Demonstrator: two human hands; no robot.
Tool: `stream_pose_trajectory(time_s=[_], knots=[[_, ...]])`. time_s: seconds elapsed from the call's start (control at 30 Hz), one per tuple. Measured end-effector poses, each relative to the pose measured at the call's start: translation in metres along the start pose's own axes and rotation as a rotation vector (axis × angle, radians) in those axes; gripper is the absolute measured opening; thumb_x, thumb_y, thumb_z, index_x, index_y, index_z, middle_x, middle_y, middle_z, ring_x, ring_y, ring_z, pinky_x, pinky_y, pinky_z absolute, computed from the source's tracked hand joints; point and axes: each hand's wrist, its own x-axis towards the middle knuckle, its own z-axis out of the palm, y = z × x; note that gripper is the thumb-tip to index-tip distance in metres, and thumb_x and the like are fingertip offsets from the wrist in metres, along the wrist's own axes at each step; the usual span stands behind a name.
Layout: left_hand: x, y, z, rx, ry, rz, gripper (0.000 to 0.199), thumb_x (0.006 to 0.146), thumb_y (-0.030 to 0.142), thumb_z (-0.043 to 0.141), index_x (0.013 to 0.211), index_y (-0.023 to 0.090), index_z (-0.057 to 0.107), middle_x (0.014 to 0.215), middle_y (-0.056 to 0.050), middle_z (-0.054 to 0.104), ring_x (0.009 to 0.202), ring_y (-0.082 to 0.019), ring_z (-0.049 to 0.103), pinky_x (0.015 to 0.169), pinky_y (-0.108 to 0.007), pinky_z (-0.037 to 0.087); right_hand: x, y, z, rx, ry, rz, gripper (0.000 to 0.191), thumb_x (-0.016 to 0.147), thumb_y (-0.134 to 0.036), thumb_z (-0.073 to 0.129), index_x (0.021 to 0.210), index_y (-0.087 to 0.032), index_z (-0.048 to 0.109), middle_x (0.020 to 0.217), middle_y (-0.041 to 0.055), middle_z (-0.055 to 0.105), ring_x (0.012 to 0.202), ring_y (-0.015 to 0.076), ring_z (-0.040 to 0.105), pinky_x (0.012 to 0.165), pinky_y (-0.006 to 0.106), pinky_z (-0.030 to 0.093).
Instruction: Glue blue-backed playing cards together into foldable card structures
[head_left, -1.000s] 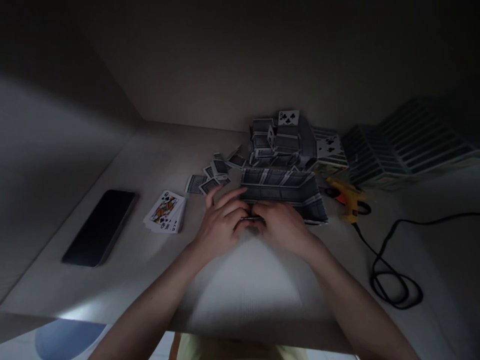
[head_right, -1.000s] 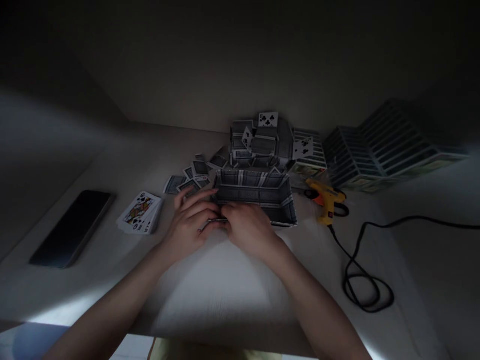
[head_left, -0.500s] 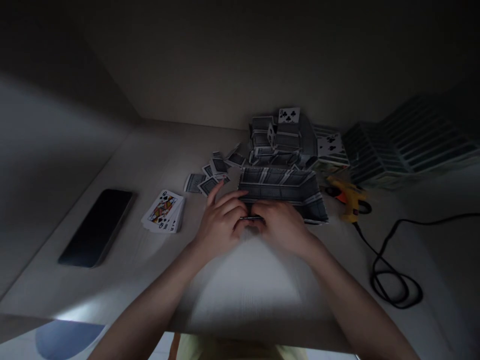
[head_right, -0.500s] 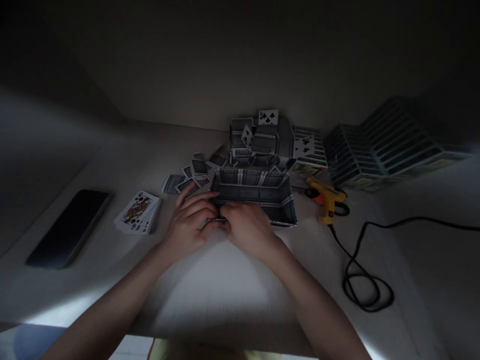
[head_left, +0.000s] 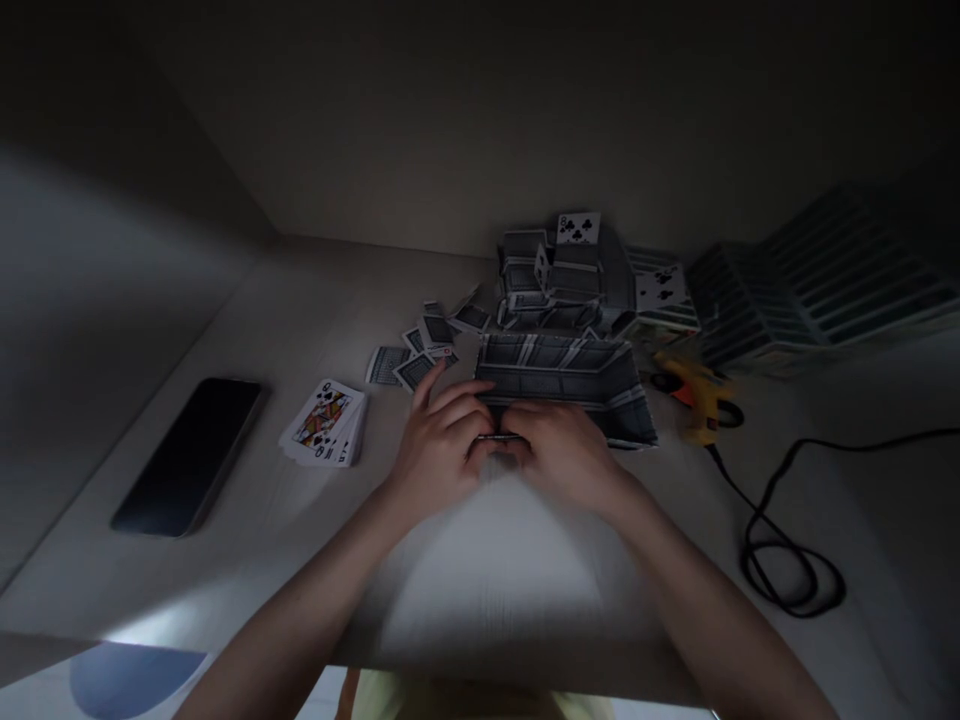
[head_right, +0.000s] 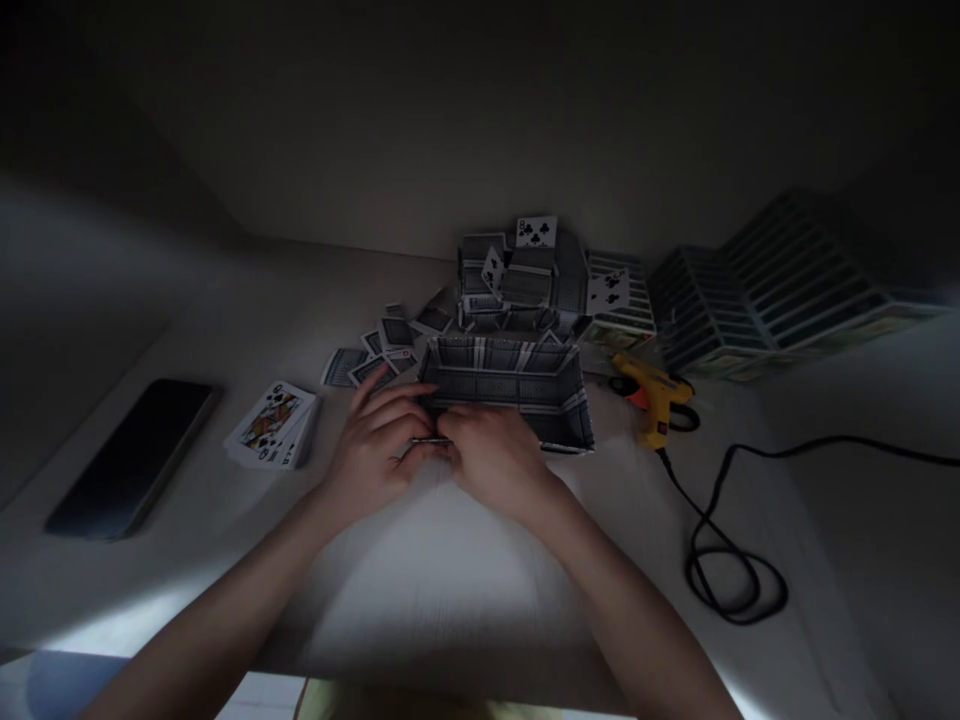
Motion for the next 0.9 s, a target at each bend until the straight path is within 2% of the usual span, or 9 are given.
stream_pose_trajectory(time_s=[0.3,0.5,0.9], knots=[[0.0006,-0.0014,0.0009,-0.009,-0.019,-0.006,0.013,0.078,0.013,0.061,0.068,0.021,0.057,0.075,0.003,0.067,0.107,-0.02,0.062,0.115,-0.053,0.023,-0.0004,-0.0007,-0.0012,-0.022,0.012,0.008,0.012,0.086,-0.019,0.055,0.076,-0.016,0.061,0.079,0.0016,0.066,0.074,0.0149,0.059,0.06,0.027,0.027],[0.0023,-0.004,-0.0017,-0.053,-0.073,-0.021,0.014,0.078,0.015,0.063,0.068,0.022,0.056,0.075,0.002,0.068,0.107,-0.02,0.061,0.108,-0.048,0.034,-0.0008,0.0008,0.0011,-0.021,0.009,-0.003,0.01,0.084,-0.017,0.055,0.077,-0.017,0.062,0.08,0.0016,0.066,0.075,0.0154,0.06,0.06,0.027,0.027],[0.0042,-0.0019,-0.0022,-0.026,-0.078,-0.042,0.014,0.076,0.015,0.063,0.065,0.021,0.056,0.074,0.002,0.068,0.104,-0.022,0.061,0.105,-0.048,0.036,-0.0009,0.0019,0.0011,0.017,0.038,-0.022,0.016,0.086,-0.018,0.054,0.072,-0.017,0.062,0.075,0.0011,0.065,0.072,0.0141,0.058,0.06,0.027,0.027]])
